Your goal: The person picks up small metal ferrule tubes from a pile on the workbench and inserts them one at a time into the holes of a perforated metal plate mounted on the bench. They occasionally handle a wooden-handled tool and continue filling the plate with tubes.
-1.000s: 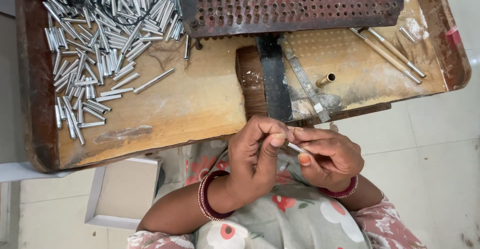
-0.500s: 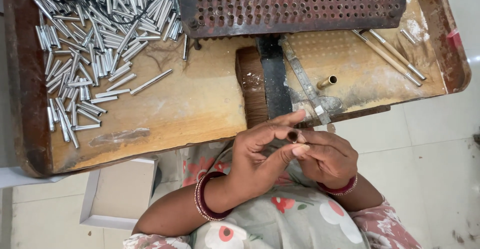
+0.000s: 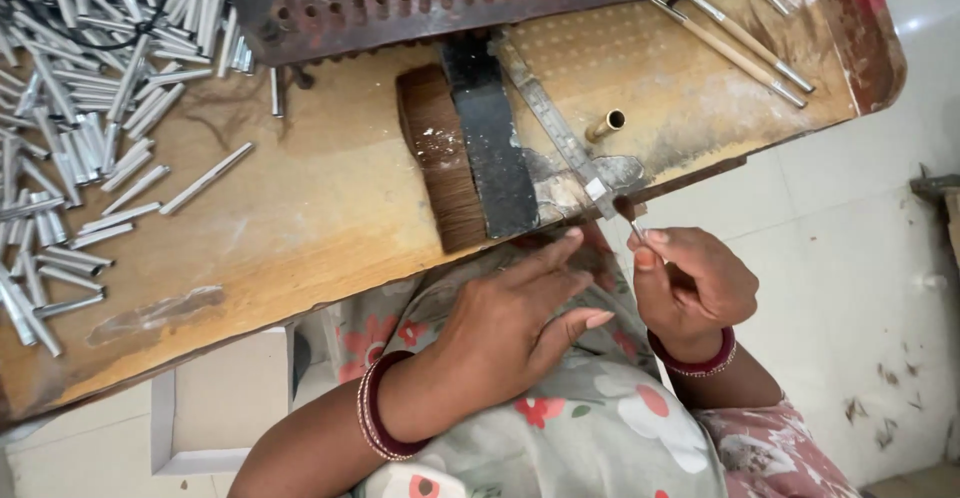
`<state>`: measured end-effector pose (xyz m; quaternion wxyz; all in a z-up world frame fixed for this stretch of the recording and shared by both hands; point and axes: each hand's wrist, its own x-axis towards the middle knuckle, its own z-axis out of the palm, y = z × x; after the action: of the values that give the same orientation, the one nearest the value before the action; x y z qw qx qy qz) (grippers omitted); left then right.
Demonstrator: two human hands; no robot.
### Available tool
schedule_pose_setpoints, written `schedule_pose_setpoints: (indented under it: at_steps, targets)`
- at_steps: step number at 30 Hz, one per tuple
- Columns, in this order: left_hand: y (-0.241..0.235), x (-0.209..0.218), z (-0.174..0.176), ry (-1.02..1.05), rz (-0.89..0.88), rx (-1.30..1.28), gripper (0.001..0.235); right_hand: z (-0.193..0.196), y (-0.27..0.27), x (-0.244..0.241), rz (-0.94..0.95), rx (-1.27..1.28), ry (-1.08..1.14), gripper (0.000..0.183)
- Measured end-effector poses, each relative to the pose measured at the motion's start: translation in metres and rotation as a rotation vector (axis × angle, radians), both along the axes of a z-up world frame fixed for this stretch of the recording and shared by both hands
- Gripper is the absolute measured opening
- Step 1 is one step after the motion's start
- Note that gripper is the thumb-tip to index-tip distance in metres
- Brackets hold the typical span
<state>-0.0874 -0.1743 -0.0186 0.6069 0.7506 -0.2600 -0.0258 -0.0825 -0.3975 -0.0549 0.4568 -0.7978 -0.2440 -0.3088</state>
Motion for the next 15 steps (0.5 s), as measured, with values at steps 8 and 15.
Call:
schedule_pose_setpoints:
  at_steps: [8,15]
  targets:
    - [-0.02,0.021,-0.03,-0.231,-0.069,0.404,0.036,-0.015,-0.009,0.014,-0.154,-0.253,-0.085,0.024]
    - [-0.018,0.024,-0.033,-0.265,-0.046,0.41,0.037,-0.012,-0.011,0.015,-0.157,-0.311,-0.082,0.021]
